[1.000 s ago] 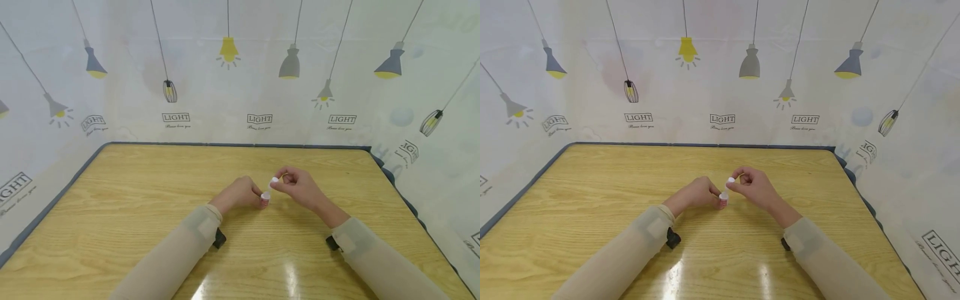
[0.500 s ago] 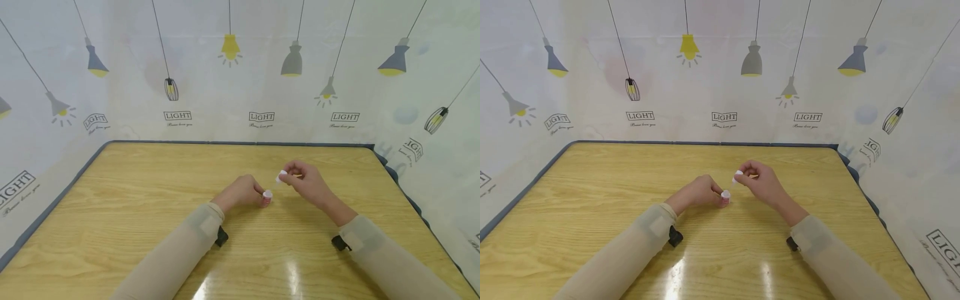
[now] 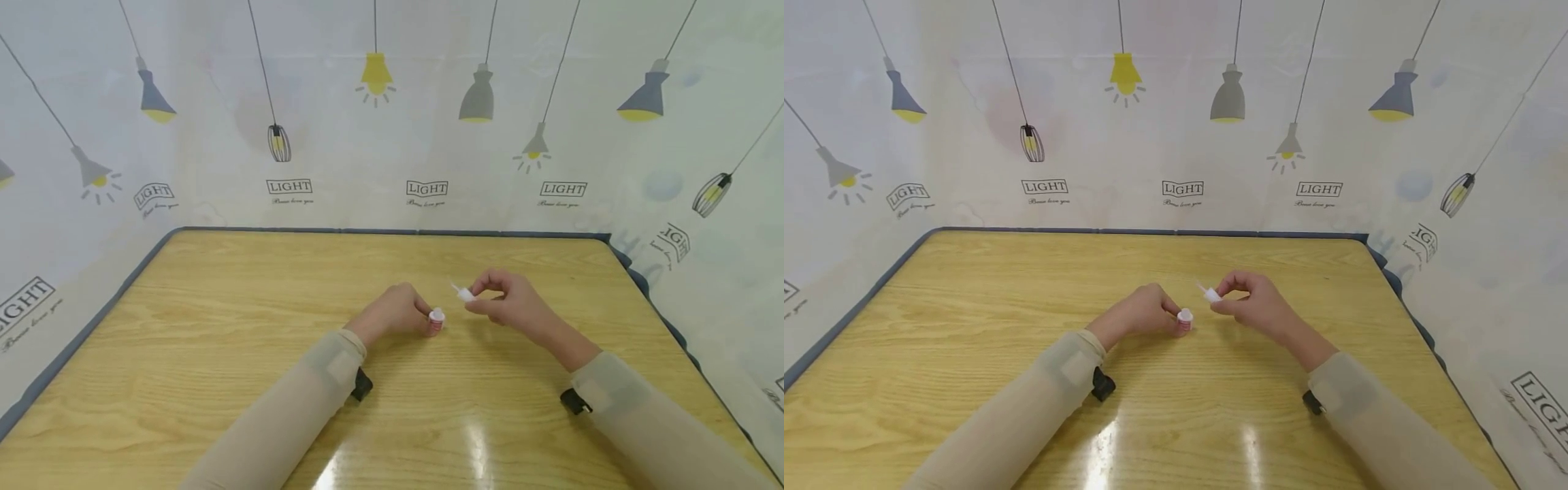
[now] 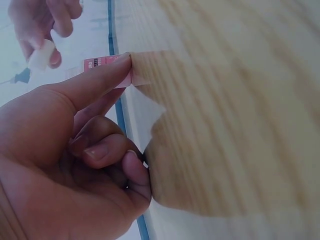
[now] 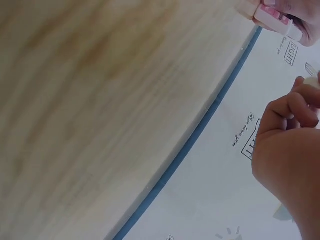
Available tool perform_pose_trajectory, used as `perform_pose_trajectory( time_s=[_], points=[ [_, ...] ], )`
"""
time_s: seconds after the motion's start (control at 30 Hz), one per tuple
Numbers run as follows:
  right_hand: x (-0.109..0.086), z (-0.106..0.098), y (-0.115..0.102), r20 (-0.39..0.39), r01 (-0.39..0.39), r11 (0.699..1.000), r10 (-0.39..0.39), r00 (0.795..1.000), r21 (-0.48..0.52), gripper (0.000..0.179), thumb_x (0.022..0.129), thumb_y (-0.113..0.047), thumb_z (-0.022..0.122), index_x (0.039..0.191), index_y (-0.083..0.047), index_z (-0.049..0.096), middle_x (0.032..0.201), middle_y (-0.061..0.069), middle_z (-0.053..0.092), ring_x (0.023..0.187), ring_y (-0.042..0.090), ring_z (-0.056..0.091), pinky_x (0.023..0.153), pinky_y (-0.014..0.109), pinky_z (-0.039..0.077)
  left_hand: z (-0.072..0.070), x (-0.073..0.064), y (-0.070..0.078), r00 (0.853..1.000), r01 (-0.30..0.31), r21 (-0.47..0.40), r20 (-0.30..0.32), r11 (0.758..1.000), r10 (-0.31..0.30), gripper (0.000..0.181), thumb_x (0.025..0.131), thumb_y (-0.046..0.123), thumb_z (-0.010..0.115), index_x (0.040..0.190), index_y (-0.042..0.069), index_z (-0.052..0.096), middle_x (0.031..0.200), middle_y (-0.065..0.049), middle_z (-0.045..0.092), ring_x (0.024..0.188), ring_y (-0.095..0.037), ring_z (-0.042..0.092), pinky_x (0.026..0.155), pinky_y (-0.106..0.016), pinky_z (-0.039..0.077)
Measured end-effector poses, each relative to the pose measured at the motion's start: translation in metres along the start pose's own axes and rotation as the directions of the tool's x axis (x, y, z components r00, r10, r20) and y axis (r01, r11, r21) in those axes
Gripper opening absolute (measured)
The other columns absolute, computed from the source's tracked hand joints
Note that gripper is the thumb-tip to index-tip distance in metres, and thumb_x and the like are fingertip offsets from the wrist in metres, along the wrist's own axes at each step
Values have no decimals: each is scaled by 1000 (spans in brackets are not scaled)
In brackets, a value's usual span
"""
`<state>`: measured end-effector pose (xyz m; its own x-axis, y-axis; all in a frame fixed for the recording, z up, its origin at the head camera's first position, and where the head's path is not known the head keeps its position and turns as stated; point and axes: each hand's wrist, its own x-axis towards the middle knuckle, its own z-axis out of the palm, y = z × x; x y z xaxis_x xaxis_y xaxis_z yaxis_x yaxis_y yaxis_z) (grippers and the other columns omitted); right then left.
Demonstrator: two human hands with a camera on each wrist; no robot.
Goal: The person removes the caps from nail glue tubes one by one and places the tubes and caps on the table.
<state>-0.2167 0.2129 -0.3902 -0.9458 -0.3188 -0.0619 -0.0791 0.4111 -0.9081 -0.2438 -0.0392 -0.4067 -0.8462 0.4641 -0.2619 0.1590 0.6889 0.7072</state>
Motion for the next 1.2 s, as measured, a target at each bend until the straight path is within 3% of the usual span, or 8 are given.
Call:
perform_pose_trajectory(
  time_s=[0.2, 0.33, 0.5, 0.67, 1.2],
  points=[
    [4, 6, 2, 71, -7, 999, 10, 997, -43, 38, 102, -17, 73, 137, -6, 63, 134, 22, 62, 56, 9, 46, 54, 26, 43, 1, 1, -2, 1000, -13, 9, -12, 1000, 13, 24, 89, 25, 88, 110, 15, 86, 118, -2, 81, 117, -21, 66, 112, -46, 50],
    [8, 10, 4, 76, -35, 997, 40, 996, -75, 33, 102, -19, 73, 130, -5, 64, 134, 20, 62, 56, 12, 45, 54, 28, 43, 2, 2, -2, 999, -23, 13, -35, 1000, 24, 29, 88, 26, 88, 114, 15, 84, 125, -4, 79, 121, -22, 65, 111, -44, 50],
    [11, 17, 8, 72, -69, 991, 77, 994, -114, 33, 98, -20, 77, 125, -5, 66, 123, 15, 62, 56, 13, 46, 54, 29, 43, 3, 3, -1, 999, -14, -19, -37, 1000, 14, 28, 88, 29, 89, 112, 15, 85, 123, -3, 79, 113, -19, 62, 105, -40, 50],
    [13, 22, 12, 55, -85, 980, 96, 994, -178, 25, 97, -17, 78, 117, -6, 69, 115, 13, 64, 58, 13, 46, 54, 28, 43, 4, 3, 2, 999, 1, -47, -32, 999, -3, 31, 88, 26, 89, 117, 13, 83, 129, -5, 77, 120, -20, 61, 112, -45, 48],
    [14, 29, 14, 63, -117, 965, 135, 989, -236, 22, 93, -15, 80, 110, -6, 69, 116, 13, 66, 71, 16, 57, 63, 30, 52, 5, 2, 3, 999, 23, -20, -31, 1000, -24, 38, 87, 24, 90, 121, 12, 81, 133, -8, 75, 127, -25, 62, 115, -47, 47]
  ],
)
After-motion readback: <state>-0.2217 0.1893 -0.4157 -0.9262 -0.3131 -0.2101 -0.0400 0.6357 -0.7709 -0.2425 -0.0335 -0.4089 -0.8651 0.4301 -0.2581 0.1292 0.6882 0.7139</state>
